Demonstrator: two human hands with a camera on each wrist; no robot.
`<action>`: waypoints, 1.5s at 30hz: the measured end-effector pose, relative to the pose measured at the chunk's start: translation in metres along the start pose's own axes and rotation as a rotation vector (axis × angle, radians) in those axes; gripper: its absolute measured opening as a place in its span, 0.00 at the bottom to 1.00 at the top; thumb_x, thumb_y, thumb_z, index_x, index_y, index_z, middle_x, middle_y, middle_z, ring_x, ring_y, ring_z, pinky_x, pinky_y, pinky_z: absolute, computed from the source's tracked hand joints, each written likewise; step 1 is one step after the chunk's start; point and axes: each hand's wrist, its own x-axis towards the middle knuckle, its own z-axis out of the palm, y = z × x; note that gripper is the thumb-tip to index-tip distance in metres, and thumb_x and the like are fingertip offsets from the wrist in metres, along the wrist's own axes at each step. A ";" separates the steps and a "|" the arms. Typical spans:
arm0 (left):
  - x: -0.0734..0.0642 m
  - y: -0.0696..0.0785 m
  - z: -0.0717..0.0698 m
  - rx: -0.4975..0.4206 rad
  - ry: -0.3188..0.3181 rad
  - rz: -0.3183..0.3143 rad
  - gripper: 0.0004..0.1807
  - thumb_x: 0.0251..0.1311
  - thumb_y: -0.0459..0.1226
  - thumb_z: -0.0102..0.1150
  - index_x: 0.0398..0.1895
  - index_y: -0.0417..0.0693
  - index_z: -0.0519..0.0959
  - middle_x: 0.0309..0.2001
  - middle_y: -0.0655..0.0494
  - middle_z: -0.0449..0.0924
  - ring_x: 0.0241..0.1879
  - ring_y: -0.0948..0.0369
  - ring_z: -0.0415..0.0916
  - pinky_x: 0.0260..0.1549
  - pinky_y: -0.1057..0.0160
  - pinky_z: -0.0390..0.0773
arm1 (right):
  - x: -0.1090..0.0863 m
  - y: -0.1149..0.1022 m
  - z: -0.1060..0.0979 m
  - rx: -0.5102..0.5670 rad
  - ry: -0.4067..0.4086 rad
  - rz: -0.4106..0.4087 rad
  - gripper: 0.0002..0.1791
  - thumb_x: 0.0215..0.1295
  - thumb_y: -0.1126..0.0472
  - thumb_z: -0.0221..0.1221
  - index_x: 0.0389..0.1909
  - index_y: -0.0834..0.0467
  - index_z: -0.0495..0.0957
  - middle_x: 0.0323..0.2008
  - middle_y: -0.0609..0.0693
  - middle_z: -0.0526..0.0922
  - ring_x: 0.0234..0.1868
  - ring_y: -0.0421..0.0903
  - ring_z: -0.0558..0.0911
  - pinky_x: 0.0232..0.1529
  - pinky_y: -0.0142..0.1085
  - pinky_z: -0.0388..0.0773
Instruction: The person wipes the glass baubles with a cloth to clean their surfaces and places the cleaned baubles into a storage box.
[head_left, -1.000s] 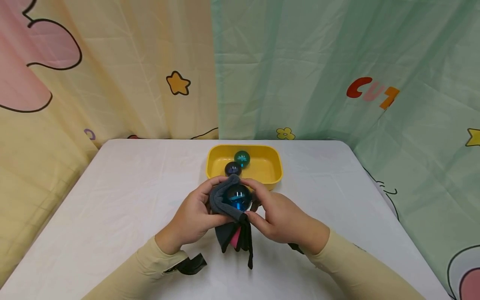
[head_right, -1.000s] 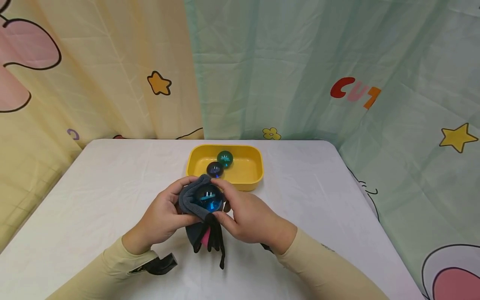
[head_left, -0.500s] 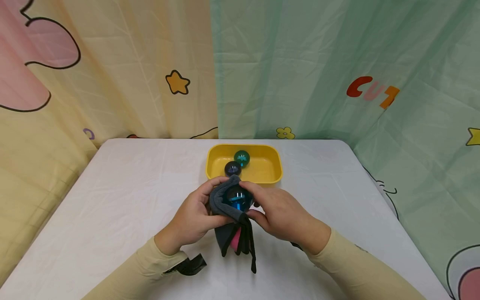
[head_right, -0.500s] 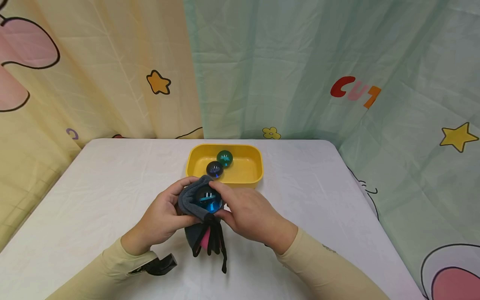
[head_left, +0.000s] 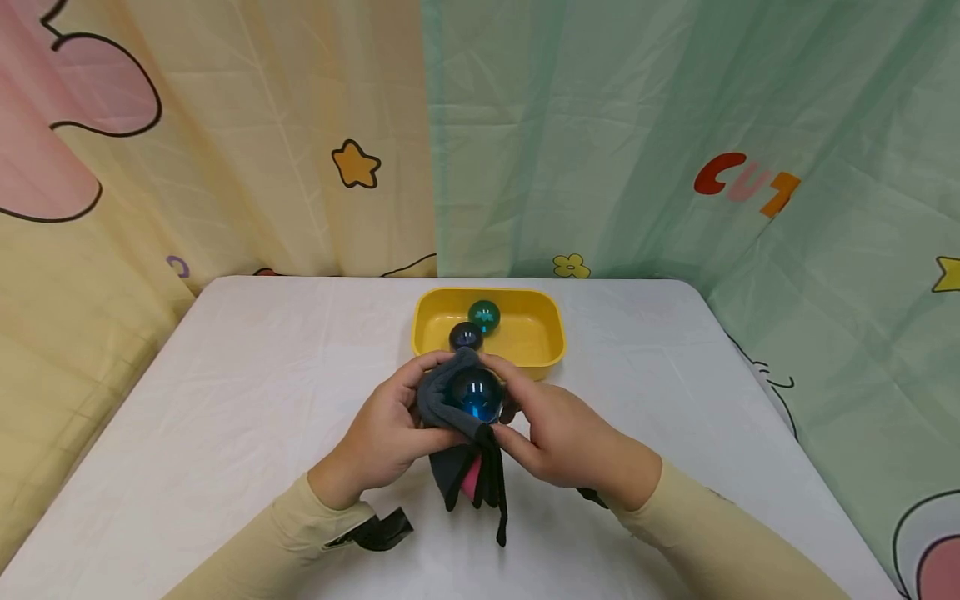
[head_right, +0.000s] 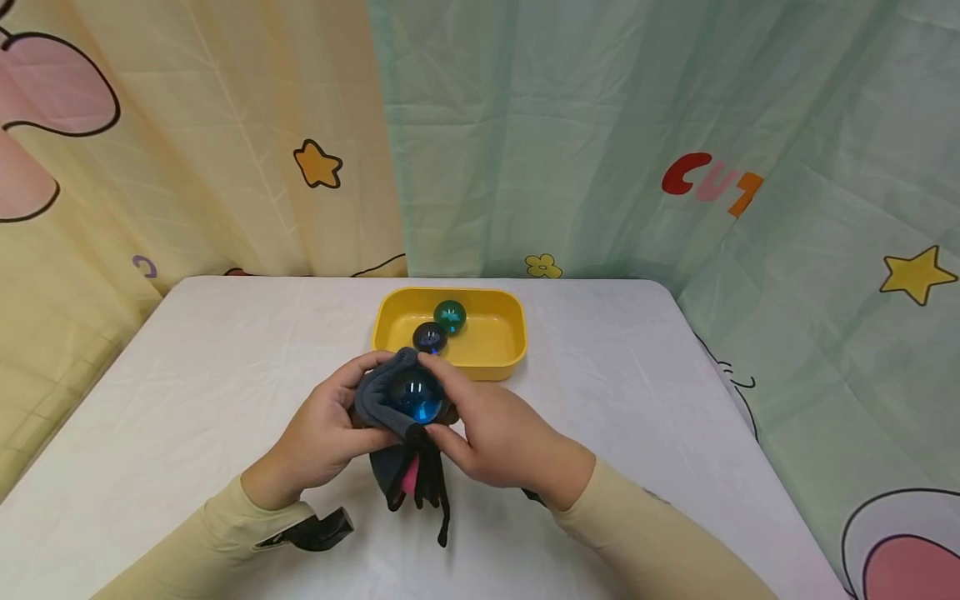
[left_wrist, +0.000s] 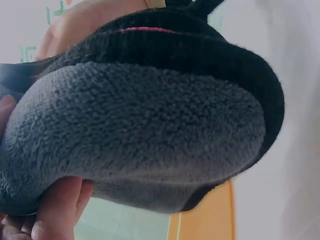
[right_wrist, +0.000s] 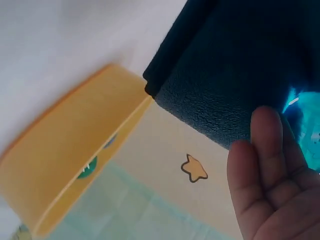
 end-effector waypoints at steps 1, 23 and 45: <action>0.000 0.000 0.000 -0.003 0.000 -0.002 0.43 0.57 0.20 0.71 0.75 0.41 0.64 0.66 0.34 0.76 0.57 0.60 0.83 0.54 0.63 0.86 | 0.000 -0.001 -0.001 -0.059 0.005 -0.014 0.44 0.73 0.58 0.66 0.82 0.55 0.53 0.54 0.49 0.87 0.44 0.41 0.85 0.49 0.37 0.87; -0.001 -0.001 0.001 -0.014 -0.009 -0.017 0.43 0.56 0.21 0.72 0.75 0.43 0.64 0.64 0.35 0.76 0.57 0.48 0.83 0.52 0.62 0.87 | 0.000 -0.001 0.001 0.017 0.007 0.023 0.39 0.78 0.53 0.61 0.82 0.56 0.54 0.60 0.49 0.85 0.49 0.42 0.86 0.54 0.40 0.87; 0.000 -0.002 0.000 -0.018 -0.016 -0.023 0.42 0.57 0.21 0.72 0.74 0.43 0.64 0.64 0.34 0.77 0.55 0.58 0.84 0.52 0.62 0.87 | 0.000 0.000 0.005 0.156 -0.003 0.073 0.31 0.80 0.54 0.58 0.77 0.58 0.63 0.57 0.48 0.86 0.47 0.39 0.86 0.53 0.36 0.87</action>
